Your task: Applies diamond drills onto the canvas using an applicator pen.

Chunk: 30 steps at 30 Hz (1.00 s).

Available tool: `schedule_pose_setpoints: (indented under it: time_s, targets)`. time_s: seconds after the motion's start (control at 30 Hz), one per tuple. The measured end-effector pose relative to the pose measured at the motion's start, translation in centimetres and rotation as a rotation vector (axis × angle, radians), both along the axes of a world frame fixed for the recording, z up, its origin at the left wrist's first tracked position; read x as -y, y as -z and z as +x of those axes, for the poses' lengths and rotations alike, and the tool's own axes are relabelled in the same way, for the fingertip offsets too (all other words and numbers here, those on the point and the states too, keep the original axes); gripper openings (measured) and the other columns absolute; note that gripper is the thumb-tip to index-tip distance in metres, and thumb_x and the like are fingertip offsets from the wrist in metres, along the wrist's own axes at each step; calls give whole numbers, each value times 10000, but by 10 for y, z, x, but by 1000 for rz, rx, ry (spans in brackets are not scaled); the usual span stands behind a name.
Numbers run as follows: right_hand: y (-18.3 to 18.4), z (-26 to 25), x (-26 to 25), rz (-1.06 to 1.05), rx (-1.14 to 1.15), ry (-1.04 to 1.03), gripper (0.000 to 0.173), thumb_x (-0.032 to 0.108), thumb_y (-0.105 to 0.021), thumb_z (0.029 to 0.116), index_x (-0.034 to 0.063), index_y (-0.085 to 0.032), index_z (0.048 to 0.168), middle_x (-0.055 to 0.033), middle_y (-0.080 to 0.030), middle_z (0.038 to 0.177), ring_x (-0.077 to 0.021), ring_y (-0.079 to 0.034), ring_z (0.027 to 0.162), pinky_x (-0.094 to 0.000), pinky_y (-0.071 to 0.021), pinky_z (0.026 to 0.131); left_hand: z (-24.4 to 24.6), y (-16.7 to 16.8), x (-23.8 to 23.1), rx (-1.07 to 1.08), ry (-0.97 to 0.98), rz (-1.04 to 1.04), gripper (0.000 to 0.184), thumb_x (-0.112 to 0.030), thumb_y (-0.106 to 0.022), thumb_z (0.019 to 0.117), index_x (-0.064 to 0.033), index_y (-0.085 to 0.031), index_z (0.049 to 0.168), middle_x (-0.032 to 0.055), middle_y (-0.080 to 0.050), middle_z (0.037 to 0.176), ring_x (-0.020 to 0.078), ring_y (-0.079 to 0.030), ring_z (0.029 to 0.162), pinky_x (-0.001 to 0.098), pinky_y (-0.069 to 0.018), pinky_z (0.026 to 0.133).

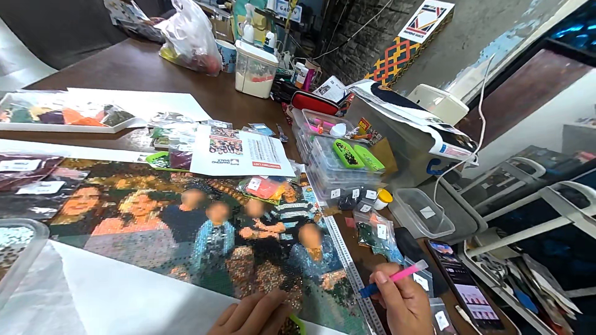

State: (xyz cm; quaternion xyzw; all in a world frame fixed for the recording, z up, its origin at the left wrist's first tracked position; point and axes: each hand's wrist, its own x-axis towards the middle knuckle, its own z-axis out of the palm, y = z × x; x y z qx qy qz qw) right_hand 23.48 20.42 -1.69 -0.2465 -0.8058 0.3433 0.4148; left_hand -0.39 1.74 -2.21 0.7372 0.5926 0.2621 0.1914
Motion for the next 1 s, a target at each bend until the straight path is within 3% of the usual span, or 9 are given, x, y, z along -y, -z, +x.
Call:
schedule_pose_setpoints:
  time_s: [0.47,1.0]
  targets:
    - [-1,2,-2,-29,-8,91,206,138,-496,1030,138,-630,873,132,-621,762,94,-536,629,-95,-450,552,0,0,0,9,-2,10,965,-630,-795,739,58,-573,1378,257,-552,1432,459,-576,1220,562,-492,930]
    - [-1,-2,-1,-47,-11,86,191,132,-502,1039,134,-634,900,136,-630,771,96,-544,629,-91,-461,555,-1,-1,0,-2,6,-9,983,-646,-782,743,58,-561,1393,256,-540,1449,458,-566,1234,563,-484,940]
